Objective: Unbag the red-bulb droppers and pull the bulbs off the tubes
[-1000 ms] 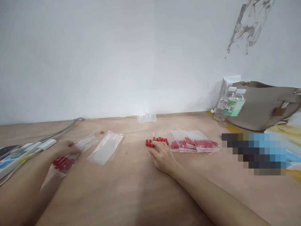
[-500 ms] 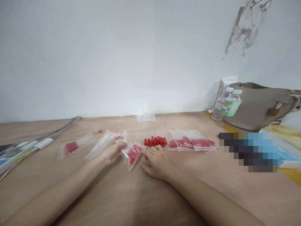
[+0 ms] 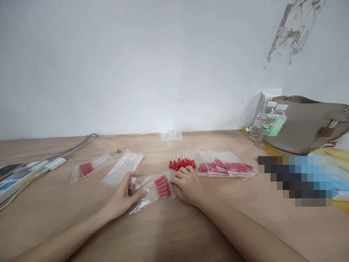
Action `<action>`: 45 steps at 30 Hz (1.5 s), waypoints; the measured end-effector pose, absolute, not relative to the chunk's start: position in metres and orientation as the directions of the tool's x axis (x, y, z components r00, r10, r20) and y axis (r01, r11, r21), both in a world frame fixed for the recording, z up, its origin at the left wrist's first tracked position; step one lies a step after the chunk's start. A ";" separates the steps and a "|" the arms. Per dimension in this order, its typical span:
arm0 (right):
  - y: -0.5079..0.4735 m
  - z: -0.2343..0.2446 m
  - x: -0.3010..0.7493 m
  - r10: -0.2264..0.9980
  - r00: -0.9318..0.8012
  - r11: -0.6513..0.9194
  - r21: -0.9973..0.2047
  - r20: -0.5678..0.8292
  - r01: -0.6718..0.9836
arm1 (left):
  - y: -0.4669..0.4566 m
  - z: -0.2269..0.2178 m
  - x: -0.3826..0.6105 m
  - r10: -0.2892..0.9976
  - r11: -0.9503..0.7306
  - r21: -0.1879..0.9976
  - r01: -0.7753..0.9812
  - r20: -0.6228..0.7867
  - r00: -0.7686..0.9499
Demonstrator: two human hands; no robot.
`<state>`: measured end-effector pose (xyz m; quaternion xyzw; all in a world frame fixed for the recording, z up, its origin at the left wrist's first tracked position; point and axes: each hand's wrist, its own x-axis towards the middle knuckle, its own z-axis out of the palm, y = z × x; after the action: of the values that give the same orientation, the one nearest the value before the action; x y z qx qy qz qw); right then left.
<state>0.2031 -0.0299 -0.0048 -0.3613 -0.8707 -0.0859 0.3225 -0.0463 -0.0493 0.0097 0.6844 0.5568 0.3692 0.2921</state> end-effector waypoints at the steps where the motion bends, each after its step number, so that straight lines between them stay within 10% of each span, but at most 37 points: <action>1: -0.030 -0.004 0.204 0.559 -0.541 0.732 -0.067 0.629 0.678 | -0.054 0.011 -0.049 0.966 -0.254 0.750 0.610 0.232 0.117; 13: -0.030 -0.002 0.212 0.396 -0.579 0.798 0.046 0.713 0.601 | -0.030 0.033 0.015 0.633 -0.773 0.323 0.545 0.346 0.693; 45: -0.026 -0.004 0.209 0.346 -0.646 0.870 0.024 0.681 0.492 | 0.004 0.029 0.012 0.391 -0.887 0.355 0.296 0.236 0.890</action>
<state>0.2087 -0.0257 -0.0040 -0.2325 -0.9012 -0.1040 0.3508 0.0121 0.0035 0.0295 0.9593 0.1791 0.1522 0.1566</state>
